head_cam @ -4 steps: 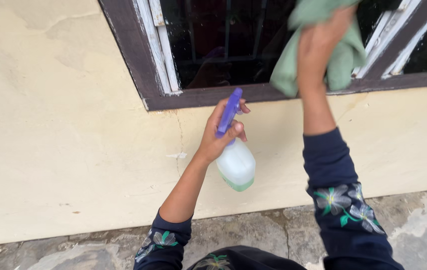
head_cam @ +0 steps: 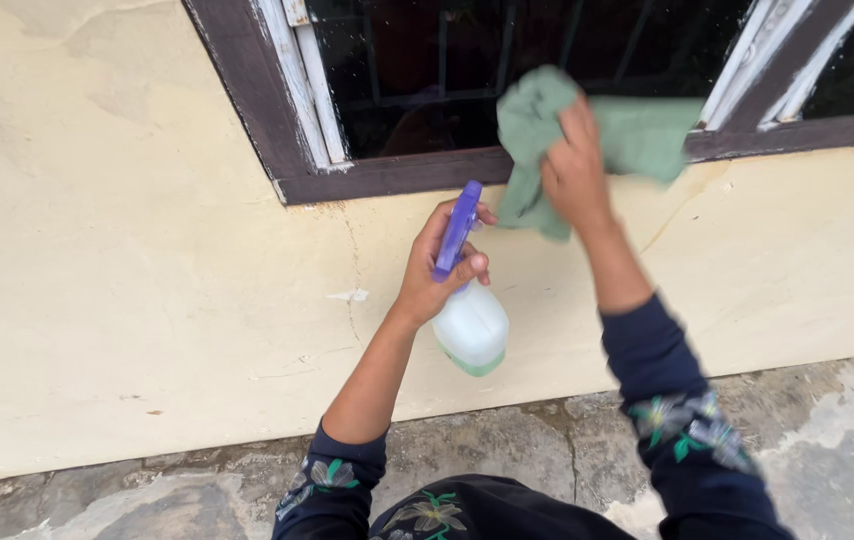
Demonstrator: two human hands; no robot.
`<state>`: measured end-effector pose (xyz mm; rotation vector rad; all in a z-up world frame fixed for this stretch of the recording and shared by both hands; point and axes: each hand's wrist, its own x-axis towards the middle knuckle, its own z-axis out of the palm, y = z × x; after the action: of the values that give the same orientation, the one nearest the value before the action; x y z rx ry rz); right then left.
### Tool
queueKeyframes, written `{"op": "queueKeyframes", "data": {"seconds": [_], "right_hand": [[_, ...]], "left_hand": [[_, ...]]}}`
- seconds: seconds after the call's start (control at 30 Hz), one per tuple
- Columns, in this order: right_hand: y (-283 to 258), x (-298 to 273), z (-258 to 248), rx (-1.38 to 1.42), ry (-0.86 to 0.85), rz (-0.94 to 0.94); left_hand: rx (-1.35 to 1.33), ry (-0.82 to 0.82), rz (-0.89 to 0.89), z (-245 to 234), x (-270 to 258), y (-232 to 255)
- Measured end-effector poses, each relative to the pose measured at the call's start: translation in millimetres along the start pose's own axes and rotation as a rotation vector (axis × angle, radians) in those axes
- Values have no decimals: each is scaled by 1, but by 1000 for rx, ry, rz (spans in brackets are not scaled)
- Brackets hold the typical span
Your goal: The person cleans the glass of a window by spraying liquid from a bottle onto the surface and wiping it with a green cloth.
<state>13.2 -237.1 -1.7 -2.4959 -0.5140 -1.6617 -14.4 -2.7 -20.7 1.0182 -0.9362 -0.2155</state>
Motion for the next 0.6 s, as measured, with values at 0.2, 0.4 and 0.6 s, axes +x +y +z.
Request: {"op": "queueKeyframes", "data": {"seconds": [0.2,0.4,0.6], "right_hand": [[-68,-36,-54,1290,478,838],[-69,-67,-85,1690,480,996],[-29,-102,-130,1559,294,1155]], "left_hand": [[67,-13,-32,24,-16,-20],[132,-148,-150,71,-27,-46],[-38,16,-160,115,-31,-72]]}}
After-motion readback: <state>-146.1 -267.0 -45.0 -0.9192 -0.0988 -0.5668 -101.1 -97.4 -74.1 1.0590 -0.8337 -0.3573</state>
